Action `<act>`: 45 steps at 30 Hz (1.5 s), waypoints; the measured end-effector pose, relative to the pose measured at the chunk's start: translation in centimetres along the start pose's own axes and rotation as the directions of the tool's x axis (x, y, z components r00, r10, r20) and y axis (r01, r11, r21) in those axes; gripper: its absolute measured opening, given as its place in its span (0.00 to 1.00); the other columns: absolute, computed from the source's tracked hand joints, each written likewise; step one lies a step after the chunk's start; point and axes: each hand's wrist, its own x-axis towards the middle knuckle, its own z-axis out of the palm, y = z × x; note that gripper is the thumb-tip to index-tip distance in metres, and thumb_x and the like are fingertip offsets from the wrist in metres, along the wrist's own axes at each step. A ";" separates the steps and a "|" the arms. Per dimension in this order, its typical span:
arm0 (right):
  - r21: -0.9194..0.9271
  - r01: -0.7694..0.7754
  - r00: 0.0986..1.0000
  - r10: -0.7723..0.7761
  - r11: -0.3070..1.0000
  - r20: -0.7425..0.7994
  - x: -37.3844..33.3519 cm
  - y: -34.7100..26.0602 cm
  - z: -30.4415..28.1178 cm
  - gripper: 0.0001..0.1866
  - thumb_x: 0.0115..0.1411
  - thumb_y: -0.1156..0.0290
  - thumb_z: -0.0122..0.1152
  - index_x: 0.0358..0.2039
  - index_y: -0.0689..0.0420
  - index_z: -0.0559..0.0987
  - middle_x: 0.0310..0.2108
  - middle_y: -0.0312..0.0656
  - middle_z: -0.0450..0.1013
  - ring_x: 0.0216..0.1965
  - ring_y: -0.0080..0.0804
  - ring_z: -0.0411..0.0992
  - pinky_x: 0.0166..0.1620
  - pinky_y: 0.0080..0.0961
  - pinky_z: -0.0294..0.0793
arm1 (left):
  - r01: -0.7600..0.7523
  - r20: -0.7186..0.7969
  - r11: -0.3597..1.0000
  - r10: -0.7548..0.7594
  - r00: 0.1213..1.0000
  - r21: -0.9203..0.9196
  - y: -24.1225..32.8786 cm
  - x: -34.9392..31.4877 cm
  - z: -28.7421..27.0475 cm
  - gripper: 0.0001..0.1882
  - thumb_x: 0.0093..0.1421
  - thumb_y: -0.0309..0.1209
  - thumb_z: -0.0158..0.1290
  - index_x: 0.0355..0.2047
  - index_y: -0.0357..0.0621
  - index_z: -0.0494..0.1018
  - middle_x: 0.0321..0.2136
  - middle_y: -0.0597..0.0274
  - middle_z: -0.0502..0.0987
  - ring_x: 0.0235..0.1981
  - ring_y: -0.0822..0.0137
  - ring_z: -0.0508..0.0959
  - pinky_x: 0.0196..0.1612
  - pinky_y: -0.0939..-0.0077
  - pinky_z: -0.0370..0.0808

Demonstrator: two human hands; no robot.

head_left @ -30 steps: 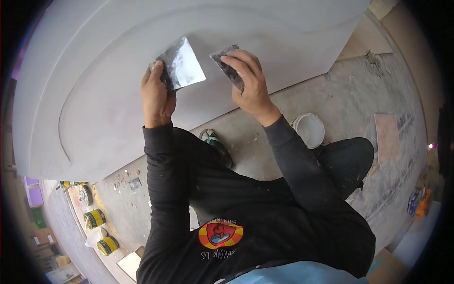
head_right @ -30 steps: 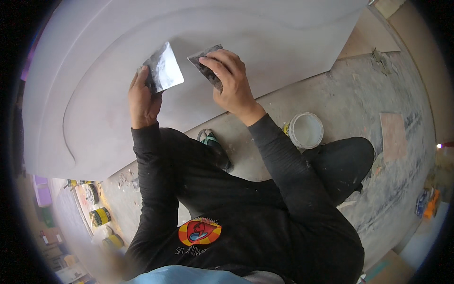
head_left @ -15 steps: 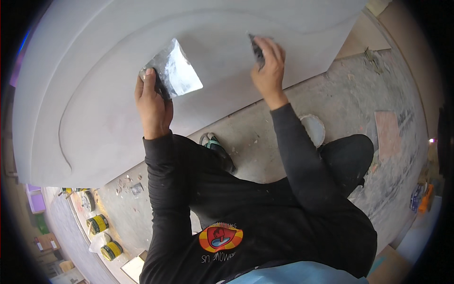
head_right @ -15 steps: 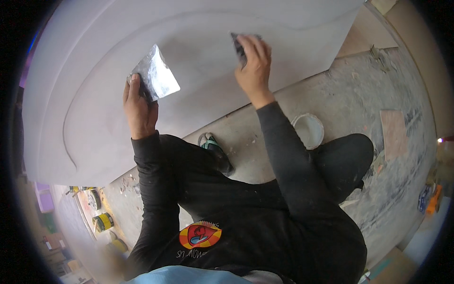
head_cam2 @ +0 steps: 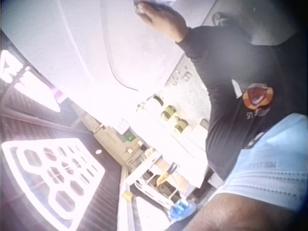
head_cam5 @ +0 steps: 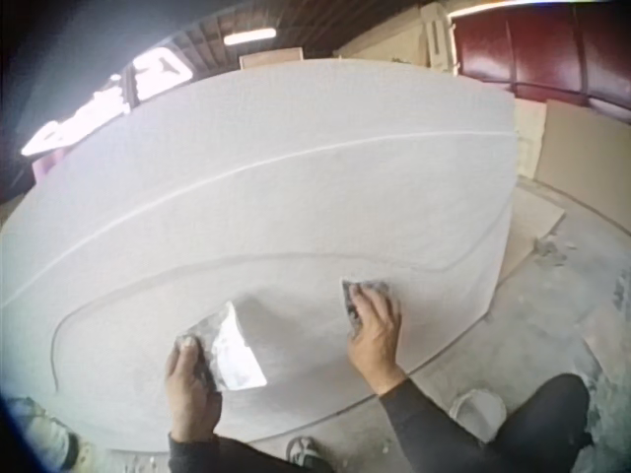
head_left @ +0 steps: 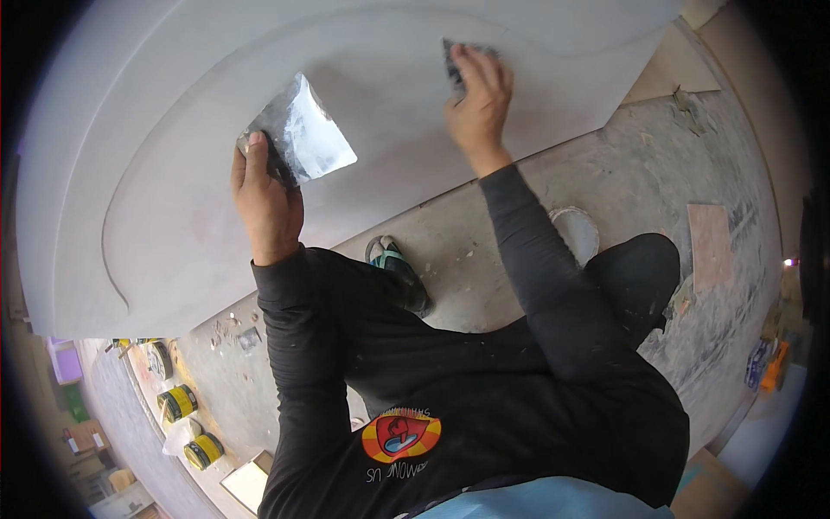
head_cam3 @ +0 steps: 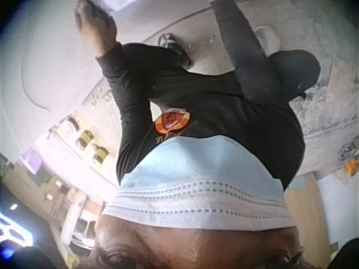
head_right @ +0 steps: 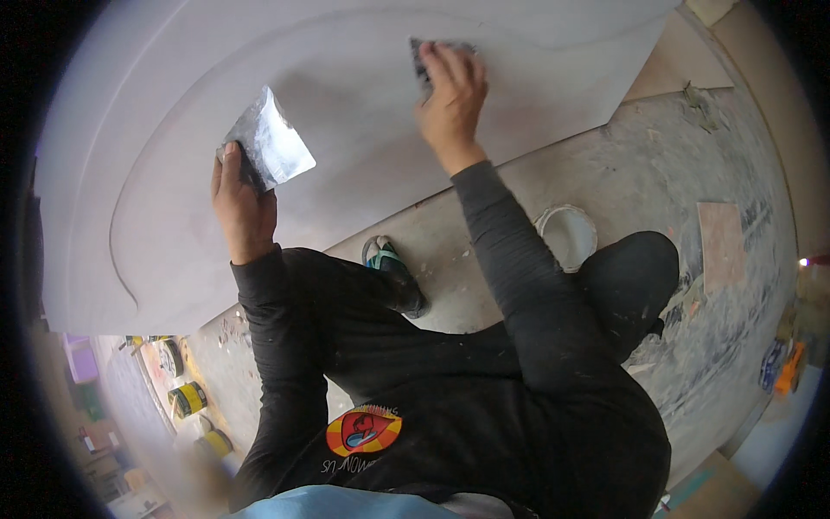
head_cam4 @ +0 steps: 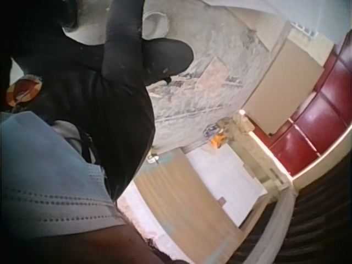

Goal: Applying and smoothing putty on a large curved white furniture panel using metal putty scrapers.

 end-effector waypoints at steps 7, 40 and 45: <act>-0.008 0.065 0.933 -0.058 0.998 0.355 -8.0 -0.9 0.0 0.33 0.42 0.80 0.64 0.54 0.49 0.77 0.54 0.35 0.69 0.55 0.48 0.63 0.55 0.48 0.63 | -0.017 -0.052 0.998 0.020 0.998 0.065 -0.1 0.8 0.0 0.11 0.71 0.32 0.46 0.45 0.37 0.72 0.37 0.64 0.76 0.38 0.73 0.76 0.42 0.77 0.73; 0.458 0.102 0.864 -0.306 0.883 0.399 -2.2 -5.9 0.7 0.27 0.47 0.83 0.59 0.50 0.49 0.78 0.51 0.37 0.73 0.54 0.44 0.67 0.55 0.43 0.68 | -0.413 0.004 0.711 0.500 0.866 0.569 -6.4 1.0 -4.9 0.14 0.72 0.35 0.45 0.46 0.35 0.72 0.36 0.66 0.76 0.37 0.77 0.71 0.43 0.81 0.70; 0.402 0.309 0.845 -0.443 0.862 0.300 -0.8 -6.6 1.2 0.27 0.47 0.83 0.59 0.50 0.48 0.79 0.51 0.35 0.73 0.55 0.42 0.68 0.54 0.42 0.69 | -0.464 0.151 0.633 0.484 0.862 0.620 -6.7 0.7 -4.1 0.10 0.71 0.32 0.46 0.41 0.36 0.71 0.26 0.68 0.74 0.26 0.77 0.68 0.30 0.81 0.67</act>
